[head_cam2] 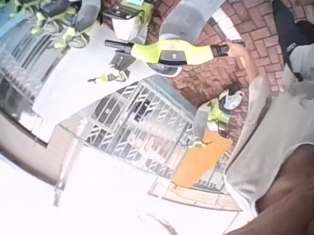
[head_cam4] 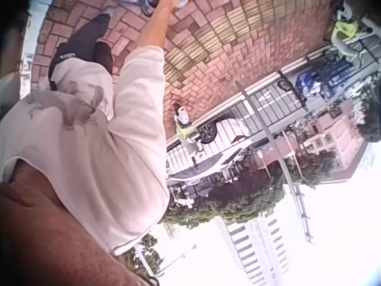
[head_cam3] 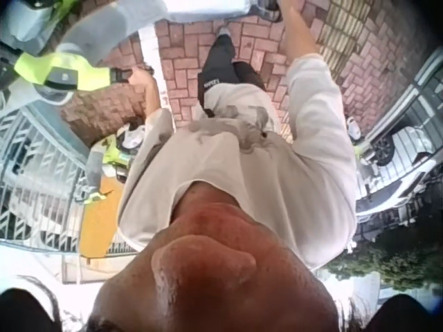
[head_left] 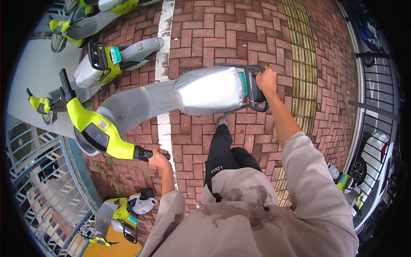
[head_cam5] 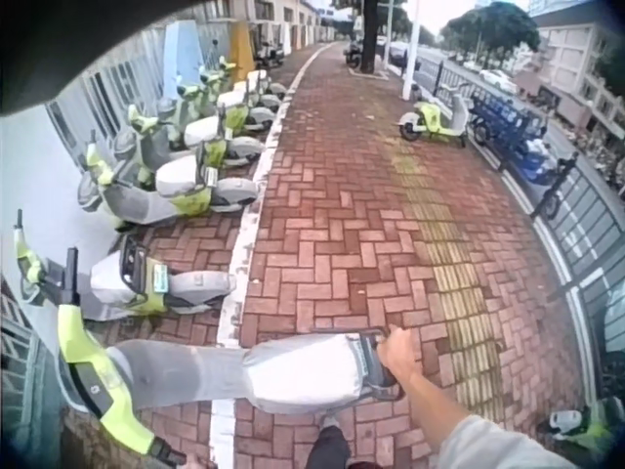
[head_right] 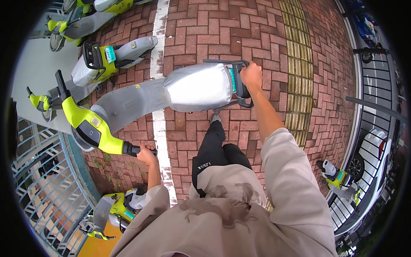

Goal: Using a power drill to remove and replace components on an electric scooter parked on a sidewalk.

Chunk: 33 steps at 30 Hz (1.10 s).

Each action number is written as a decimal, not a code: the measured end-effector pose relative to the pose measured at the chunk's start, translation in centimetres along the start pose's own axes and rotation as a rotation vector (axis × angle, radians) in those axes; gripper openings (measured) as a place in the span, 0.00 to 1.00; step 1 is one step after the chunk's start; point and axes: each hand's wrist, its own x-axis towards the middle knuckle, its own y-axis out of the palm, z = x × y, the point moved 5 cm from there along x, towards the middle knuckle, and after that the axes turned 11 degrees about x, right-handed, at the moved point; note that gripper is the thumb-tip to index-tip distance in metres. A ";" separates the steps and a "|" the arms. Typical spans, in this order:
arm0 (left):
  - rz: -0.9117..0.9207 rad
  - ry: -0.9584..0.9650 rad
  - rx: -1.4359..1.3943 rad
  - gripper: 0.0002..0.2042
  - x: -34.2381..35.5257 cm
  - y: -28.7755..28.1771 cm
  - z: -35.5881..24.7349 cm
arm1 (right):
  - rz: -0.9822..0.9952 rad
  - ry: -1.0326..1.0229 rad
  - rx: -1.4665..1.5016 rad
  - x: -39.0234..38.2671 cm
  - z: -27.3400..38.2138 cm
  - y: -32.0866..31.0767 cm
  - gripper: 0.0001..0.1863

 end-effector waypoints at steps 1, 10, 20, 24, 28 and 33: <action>-0.035 -0.010 -0.009 0.11 0.0 -0.8 0.6 | -0.005 0.003 -0.010 -1.0 0.1 0.2 0.14; -0.101 -0.069 -0.062 0.09 1.3 -11.1 10.2 | -0.099 -0.115 -0.026 -14.9 -2.5 2.6 0.14; 0.034 -0.336 -0.306 0.11 -4.7 -20.0 23.5 | -0.278 0.054 0.124 -33.6 -15.8 1.9 0.12; 0.118 -0.212 -0.244 0.11 -1.6 -24.4 24.7 | -0.238 0.191 0.105 -39.9 -17.5 1.9 0.12; 0.185 -0.255 -0.167 0.10 4.3 -27.4 23.9 | -0.263 0.241 -0.052 -44.0 -17.6 2.7 0.12; 0.250 0.086 0.499 0.14 14.8 -32.1 13.3 | -0.369 0.196 -0.096 -41.2 -14.1 2.2 0.11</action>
